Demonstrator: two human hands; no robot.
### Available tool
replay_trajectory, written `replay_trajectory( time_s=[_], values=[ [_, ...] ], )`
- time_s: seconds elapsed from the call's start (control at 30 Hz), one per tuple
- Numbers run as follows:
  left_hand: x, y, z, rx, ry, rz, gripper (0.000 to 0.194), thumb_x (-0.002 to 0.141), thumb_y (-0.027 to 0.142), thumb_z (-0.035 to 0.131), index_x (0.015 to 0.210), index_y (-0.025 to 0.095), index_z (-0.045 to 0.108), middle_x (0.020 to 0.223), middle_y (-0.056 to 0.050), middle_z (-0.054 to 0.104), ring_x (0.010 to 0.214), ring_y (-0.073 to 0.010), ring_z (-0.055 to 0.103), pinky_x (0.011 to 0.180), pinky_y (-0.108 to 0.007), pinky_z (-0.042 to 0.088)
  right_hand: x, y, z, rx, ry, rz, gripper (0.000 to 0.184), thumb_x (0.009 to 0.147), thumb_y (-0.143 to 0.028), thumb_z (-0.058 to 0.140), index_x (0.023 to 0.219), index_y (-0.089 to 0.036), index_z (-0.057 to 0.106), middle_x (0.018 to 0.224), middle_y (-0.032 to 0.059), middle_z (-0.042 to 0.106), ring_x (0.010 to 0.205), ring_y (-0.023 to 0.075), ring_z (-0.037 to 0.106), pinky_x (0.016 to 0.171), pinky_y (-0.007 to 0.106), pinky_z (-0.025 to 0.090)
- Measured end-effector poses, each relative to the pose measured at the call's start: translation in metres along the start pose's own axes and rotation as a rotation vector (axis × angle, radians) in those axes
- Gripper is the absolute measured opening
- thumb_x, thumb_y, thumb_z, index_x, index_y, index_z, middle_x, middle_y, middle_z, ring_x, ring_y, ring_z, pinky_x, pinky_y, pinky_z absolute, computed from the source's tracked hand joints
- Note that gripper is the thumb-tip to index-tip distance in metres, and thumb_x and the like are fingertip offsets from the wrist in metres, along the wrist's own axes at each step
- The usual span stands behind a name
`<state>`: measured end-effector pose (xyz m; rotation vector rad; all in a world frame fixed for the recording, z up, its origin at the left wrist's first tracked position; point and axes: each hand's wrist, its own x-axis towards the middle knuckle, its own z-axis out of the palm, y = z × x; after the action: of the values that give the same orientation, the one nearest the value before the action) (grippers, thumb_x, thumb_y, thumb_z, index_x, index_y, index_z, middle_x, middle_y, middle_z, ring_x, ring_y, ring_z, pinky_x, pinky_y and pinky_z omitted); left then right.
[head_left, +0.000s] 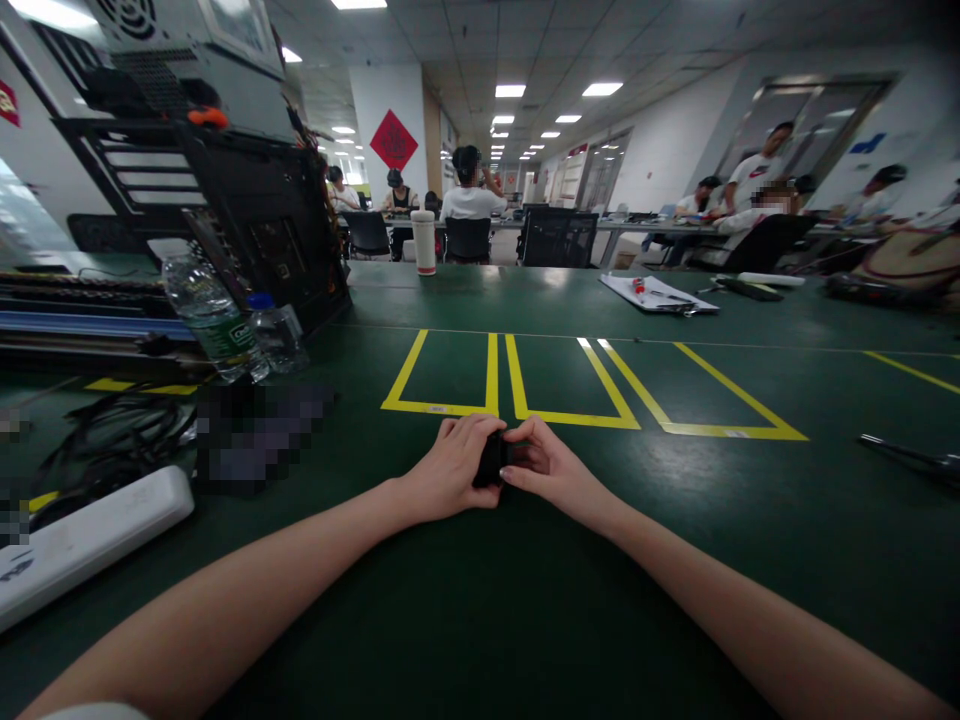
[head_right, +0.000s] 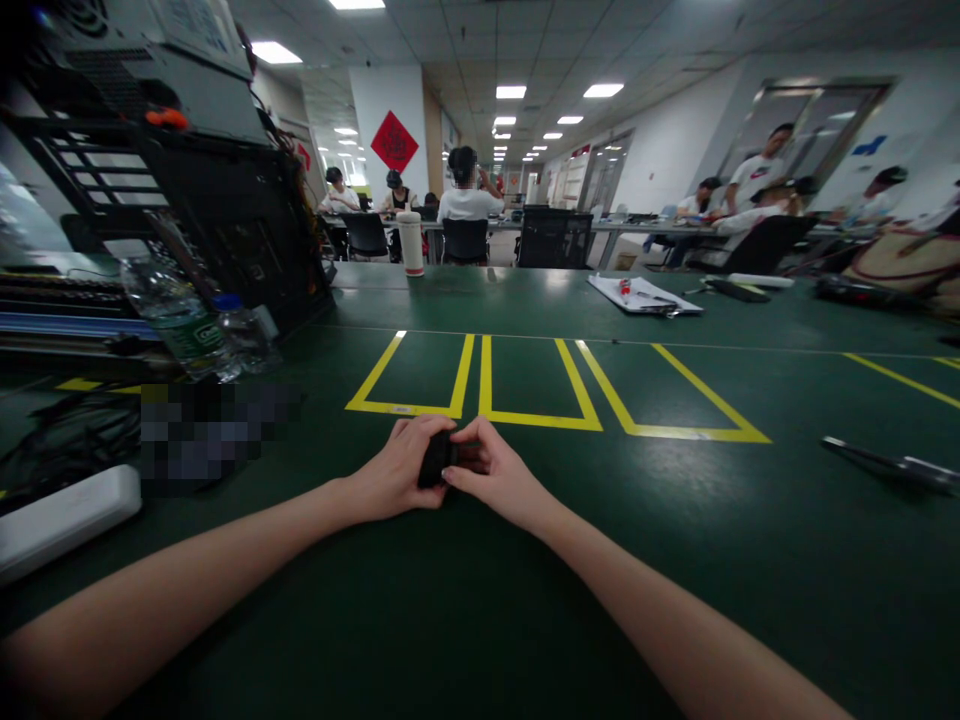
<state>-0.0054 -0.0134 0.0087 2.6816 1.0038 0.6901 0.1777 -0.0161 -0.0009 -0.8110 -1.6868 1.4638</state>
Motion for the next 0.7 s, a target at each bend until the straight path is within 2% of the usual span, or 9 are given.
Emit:
replay_trajectory(
  time_s=[0.13, 0.3, 0.4, 0.53, 0.7],
  values=[
    [0.0002, 0.0026, -0.0031, -0.004, -0.008, 0.001, 0.063, 0.069, 0.025, 0.059, 0.121, 0.018, 0.024, 0.118, -0.011, 0.041, 0.111, -0.0258, 0.039, 0.09, -0.041, 0.031, 0.0014, -0.0009, 0.0011, -0.035, 0.048, -0.014, 0.015, 0.077, -0.026, 0.054, 0.089, -0.022, 0.046, 0.093, 0.0002, 0.051, 0.087, 0.0157, 0.056, 0.077, 0.034, 0.047],
    [0.0005, 0.0026, -0.0043, -0.016, -0.01, 0.002, 0.061, 0.069, 0.025, 0.059, 0.12, 0.019, 0.025, 0.118, -0.01, 0.041, 0.11, -0.0252, 0.039, 0.091, -0.041, 0.031, 0.0029, -0.0004, -0.0005, -0.066, 0.055, 0.018, 0.021, 0.078, -0.024, 0.053, 0.098, -0.022, 0.046, 0.1, 0.0025, 0.051, 0.093, 0.0161, 0.053, 0.084, 0.036, 0.044],
    [0.0005, 0.0011, -0.0023, -0.012, -0.011, -0.004, 0.063, 0.068, 0.025, 0.06, 0.12, 0.018, 0.025, 0.118, -0.01, 0.042, 0.11, -0.0249, 0.039, 0.09, -0.041, 0.031, 0.0023, 0.0011, -0.0009, -0.035, 0.02, 0.016, 0.02, 0.077, -0.022, 0.055, 0.094, -0.021, 0.046, 0.099, 0.002, 0.051, 0.094, 0.0164, 0.054, 0.084, 0.036, 0.044],
    [0.0003, 0.0016, -0.0022, -0.015, -0.009, -0.011, 0.064, 0.067, 0.024, 0.06, 0.12, 0.019, 0.024, 0.118, -0.01, 0.041, 0.11, -0.0258, 0.039, 0.09, -0.042, 0.031, 0.0007, 0.0023, 0.0005, 0.021, 0.007, -0.027, 0.027, 0.071, -0.016, 0.061, 0.091, -0.023, 0.044, 0.098, 0.0001, 0.051, 0.094, 0.016, 0.054, 0.084, 0.035, 0.046],
    [0.0003, 0.0038, -0.005, -0.034, -0.014, -0.012, 0.061, 0.069, 0.025, 0.059, 0.12, 0.02, 0.025, 0.118, -0.01, 0.042, 0.11, -0.0258, 0.04, 0.09, -0.042, 0.031, -0.0008, -0.0014, 0.0029, -0.012, 0.054, -0.01, 0.016, 0.076, -0.021, 0.056, 0.089, -0.022, 0.047, 0.096, 0.0006, 0.051, 0.093, 0.0165, 0.055, 0.081, 0.036, 0.047]
  ],
)
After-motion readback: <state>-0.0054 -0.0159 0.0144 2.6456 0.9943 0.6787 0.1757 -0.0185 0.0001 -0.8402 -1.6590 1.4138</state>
